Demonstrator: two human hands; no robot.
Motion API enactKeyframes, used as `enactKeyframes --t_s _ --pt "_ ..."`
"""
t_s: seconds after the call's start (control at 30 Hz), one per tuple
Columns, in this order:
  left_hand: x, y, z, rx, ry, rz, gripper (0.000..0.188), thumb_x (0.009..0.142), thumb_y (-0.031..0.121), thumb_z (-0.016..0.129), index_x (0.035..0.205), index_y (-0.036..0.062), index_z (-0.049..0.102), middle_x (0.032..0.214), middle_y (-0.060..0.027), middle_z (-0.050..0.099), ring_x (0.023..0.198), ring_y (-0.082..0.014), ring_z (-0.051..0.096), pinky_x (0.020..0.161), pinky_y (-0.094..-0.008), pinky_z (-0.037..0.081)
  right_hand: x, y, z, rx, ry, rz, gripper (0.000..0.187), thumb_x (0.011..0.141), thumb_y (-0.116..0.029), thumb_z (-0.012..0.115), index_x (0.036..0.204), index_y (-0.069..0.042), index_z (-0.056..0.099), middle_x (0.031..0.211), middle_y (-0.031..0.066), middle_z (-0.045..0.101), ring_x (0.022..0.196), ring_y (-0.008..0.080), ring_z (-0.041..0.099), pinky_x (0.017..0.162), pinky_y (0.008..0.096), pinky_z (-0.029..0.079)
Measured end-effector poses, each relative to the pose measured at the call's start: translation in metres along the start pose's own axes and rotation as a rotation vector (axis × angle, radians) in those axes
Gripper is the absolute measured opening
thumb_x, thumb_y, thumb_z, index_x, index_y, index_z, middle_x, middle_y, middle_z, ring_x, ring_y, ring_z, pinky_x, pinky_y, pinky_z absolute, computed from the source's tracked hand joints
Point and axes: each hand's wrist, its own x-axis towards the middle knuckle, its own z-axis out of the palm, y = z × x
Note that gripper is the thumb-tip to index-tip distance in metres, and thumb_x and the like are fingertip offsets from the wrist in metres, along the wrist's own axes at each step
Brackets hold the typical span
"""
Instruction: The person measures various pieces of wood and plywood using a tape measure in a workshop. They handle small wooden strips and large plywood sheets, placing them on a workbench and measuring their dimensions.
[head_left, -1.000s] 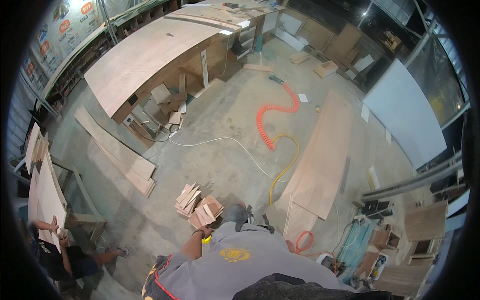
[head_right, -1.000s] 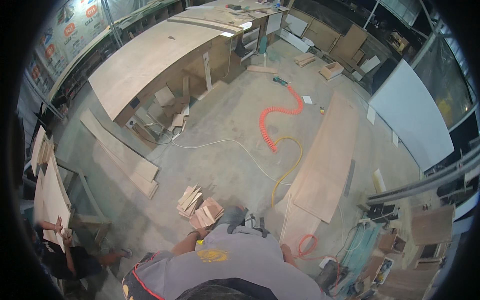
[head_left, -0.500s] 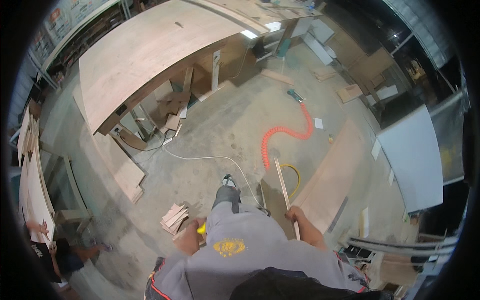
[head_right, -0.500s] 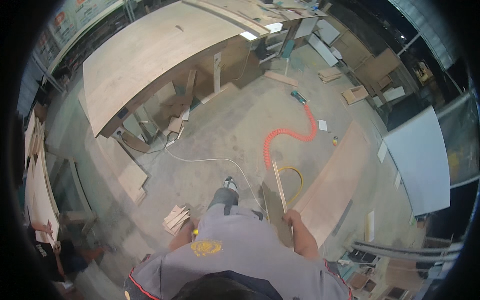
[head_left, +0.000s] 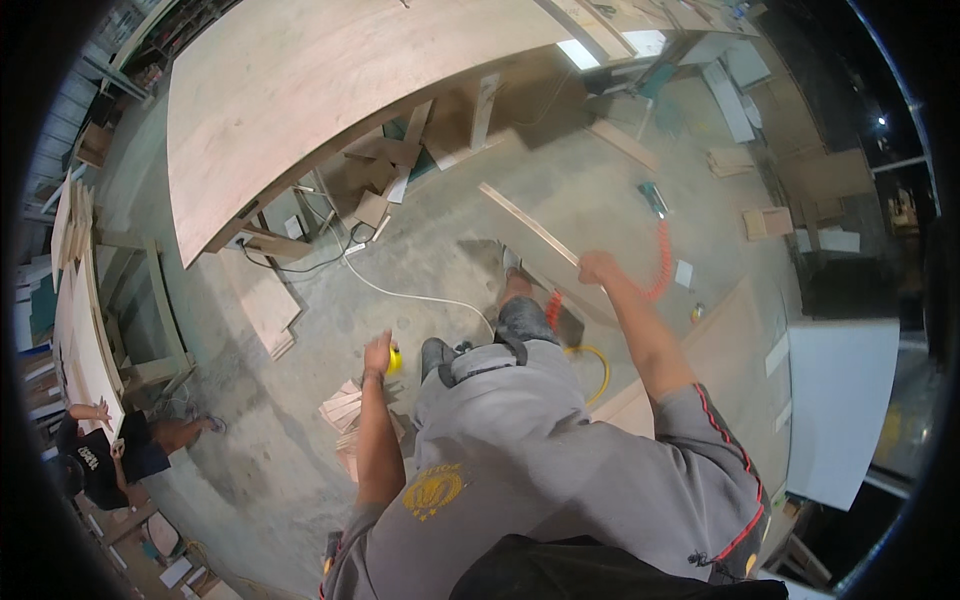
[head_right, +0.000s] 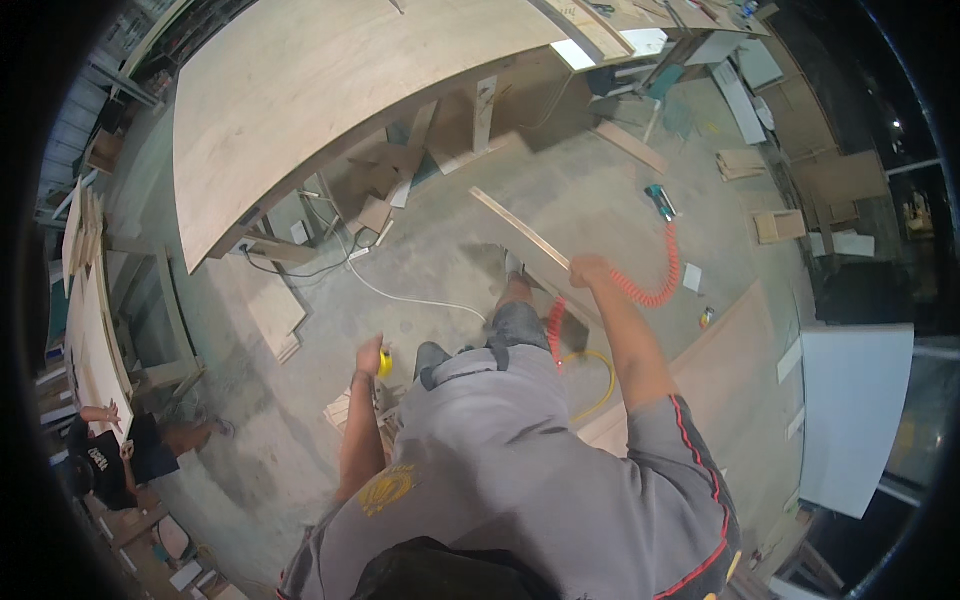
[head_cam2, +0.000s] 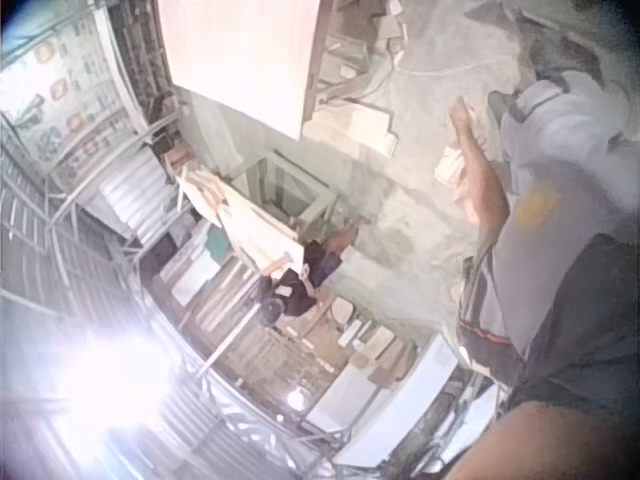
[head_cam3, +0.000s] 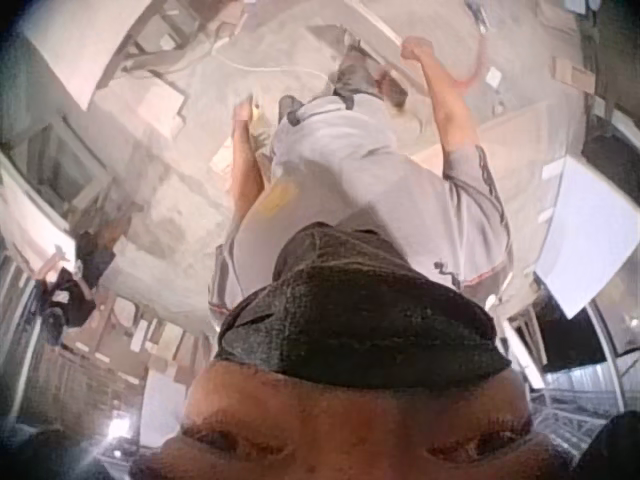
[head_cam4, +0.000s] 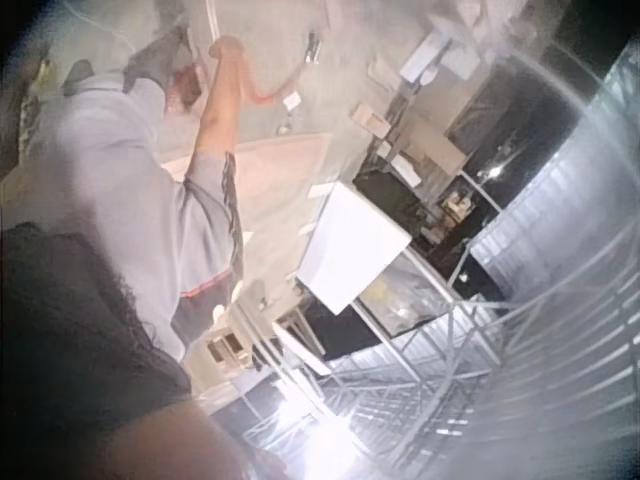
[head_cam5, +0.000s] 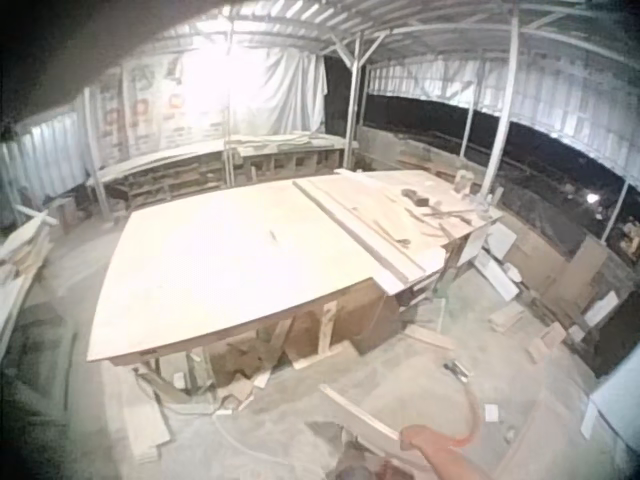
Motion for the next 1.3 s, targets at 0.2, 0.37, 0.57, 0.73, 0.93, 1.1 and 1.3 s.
enactKeyframes --t_s 0.2,0.37,0.57,0.73,0.93,1.1,1.3 --pt "-0.118 -0.011 0.066 0.374 -0.322 -0.496 0.058 0.095 0.049 0.044 0.131 0.0054 0.055 0.125 -0.0228 0.061 0.120 -0.0373 0.055 0.098 -0.0459 0.043 0.179 0.003 -0.062 -0.069 0.030 -0.153 0.023 0.081 -0.020 0.062 0.097 -0.011 0.075 0.098 0.0113 0.073 0.093 0.0288 0.071 0.075 0.0418 0.056" --pt "-0.149 0.090 0.132 0.250 -0.500 -0.635 0.060 0.093 0.049 0.046 0.136 0.0074 0.053 0.130 -0.0228 0.059 0.124 -0.0363 0.054 0.101 -0.0453 0.042 0.337 0.001 -0.106 -0.187 -0.032 -0.276 0.023 0.090 -0.021 0.058 0.102 -0.012 0.076 0.104 0.0064 0.074 0.098 0.0253 0.070 0.077 0.0412 0.056" --pt "-0.064 0.221 0.164 -0.026 -0.230 -0.813 0.058 0.093 0.047 0.047 0.136 0.0087 0.052 0.127 -0.0230 0.060 0.121 -0.0368 0.055 0.099 -0.0456 0.043 0.461 -0.007 -0.180 -0.343 -0.055 -0.382 0.024 0.091 -0.023 0.058 0.102 -0.013 0.076 0.105 0.0067 0.074 0.098 0.0226 0.071 0.078 0.0407 0.055" --pt "0.003 0.274 0.169 -0.092 -0.164 -0.818 0.057 0.093 0.045 0.049 0.136 0.0097 0.052 0.125 -0.0232 0.060 0.118 -0.0372 0.056 0.098 -0.0458 0.044 0.555 -0.023 -0.168 -0.231 -0.055 -0.392 0.033 0.095 -0.031 0.053 0.117 -0.013 0.069 0.119 0.0088 0.067 0.117 0.0259 0.060 0.096 0.0425 0.047" --pt "0.022 0.274 0.177 -0.045 -0.171 -0.901 0.055 0.092 0.043 0.050 0.137 0.0109 0.052 0.122 -0.0234 0.061 0.115 -0.0378 0.057 0.096 -0.0461 0.045 0.594 -0.050 -0.183 0.325 0.216 -0.352 0.045 0.099 -0.038 0.045 0.136 -0.013 0.054 0.139 0.0099 0.052 0.133 0.0266 0.045 0.108 0.0423 0.038" --pt "0.048 0.270 0.173 0.012 -0.217 -0.929 0.054 0.092 0.042 0.051 0.137 0.0119 0.052 0.120 -0.0236 0.062 0.112 -0.0382 0.058 0.094 -0.0464 0.045 0.605 -0.054 -0.215 0.702 0.597 -0.343 0.053 0.101 -0.042 0.041 0.145 -0.013 0.043 0.149 0.0097 0.042 0.140 0.0256 0.036 0.113 0.0408 0.032" --pt "0.078 0.272 0.159 0.053 -0.245 -0.889 0.052 0.092 0.040 0.052 0.137 0.0131 0.052 0.117 -0.0238 0.063 0.109 -0.0387 0.059 0.093 -0.0467 0.046 0.607 -0.043 -0.217 0.711 0.560 -0.304 0.067 0.103 -0.047 0.032 0.157 -0.014 0.011 0.163 0.0064 0.011 0.150 0.0213 0.012 0.122 0.0375 0.013"
